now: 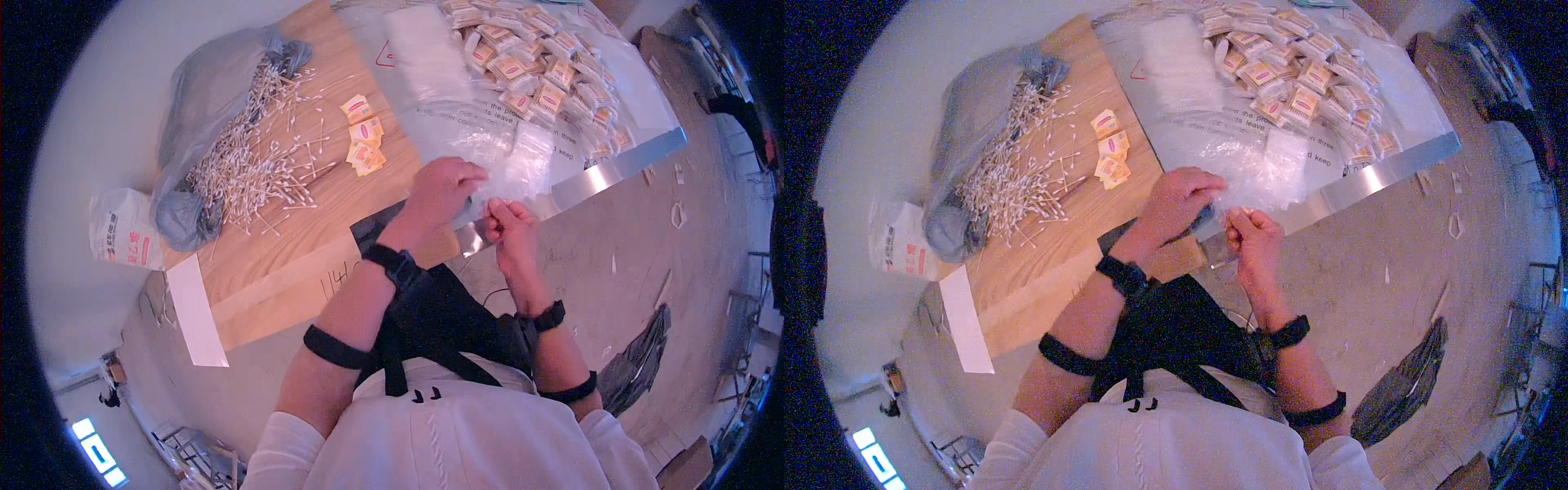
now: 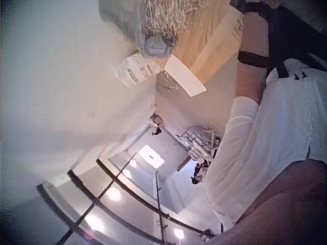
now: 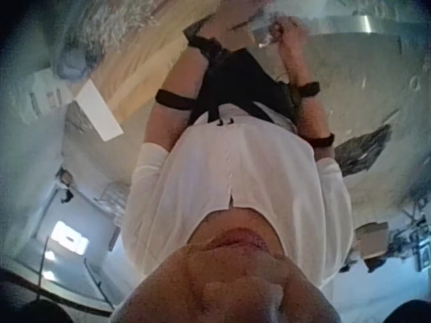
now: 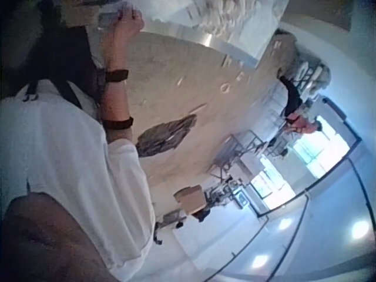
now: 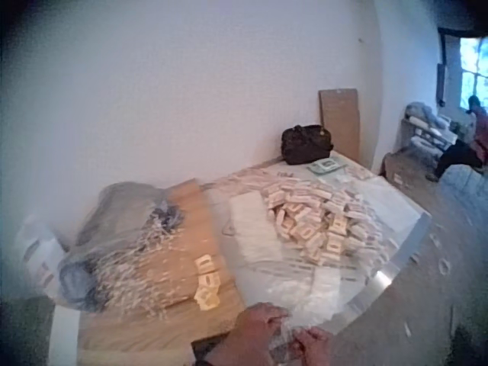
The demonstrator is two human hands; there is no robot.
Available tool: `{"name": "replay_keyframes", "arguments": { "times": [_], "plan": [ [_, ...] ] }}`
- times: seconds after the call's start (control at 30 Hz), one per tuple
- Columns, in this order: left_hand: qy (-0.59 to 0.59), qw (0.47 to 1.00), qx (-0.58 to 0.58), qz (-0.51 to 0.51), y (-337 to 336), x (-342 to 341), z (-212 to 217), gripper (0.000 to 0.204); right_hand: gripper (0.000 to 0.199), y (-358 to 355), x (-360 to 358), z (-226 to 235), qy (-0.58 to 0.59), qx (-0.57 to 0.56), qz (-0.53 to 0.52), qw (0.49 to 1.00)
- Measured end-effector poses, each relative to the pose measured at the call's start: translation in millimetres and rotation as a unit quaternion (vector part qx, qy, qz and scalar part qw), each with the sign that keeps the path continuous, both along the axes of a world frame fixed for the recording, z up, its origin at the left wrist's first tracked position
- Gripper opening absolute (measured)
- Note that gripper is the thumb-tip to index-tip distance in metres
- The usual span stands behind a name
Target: The person is sorting small wooden-stemmed swabs, aligning them, and placing a bundle into a plastic bag with a label.
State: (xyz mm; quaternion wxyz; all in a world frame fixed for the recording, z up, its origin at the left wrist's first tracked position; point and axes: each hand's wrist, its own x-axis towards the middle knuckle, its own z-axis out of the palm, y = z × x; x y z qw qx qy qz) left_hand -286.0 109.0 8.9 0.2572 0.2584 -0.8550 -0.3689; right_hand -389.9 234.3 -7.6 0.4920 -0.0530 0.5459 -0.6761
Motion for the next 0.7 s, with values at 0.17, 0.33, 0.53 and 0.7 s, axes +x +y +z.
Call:
{"name": "replay_keyframes", "arguments": {
  "times": [0.17,0.33,0.53,0.7],
  "plan": [
    [-0.095,0.992,-0.078,-0.016,-21.8,-13.8,-9.2,0.014,0.014,-15.3,-13.0,-17.4,0.055,0.058,0.012,0.997],
    [-0.117,0.982,-0.146,-0.027,-29.3,-11.4,-28.9,0.014,0.017,-19.2,-9.8,-38.7,0.04,0.072,0.005,0.997],
    [-0.137,0.977,-0.156,-0.036,-31.1,1.4,-22.1,0.015,0.016,-17.0,0.2,-32.6,0.026,0.075,0.013,0.997],
    [-0.159,0.97,-0.175,-0.058,-32.2,19.8,-5.5,0.014,0.015,-12.0,17.5,-14.4,0.015,0.086,0.04,0.995]
  ]
}}
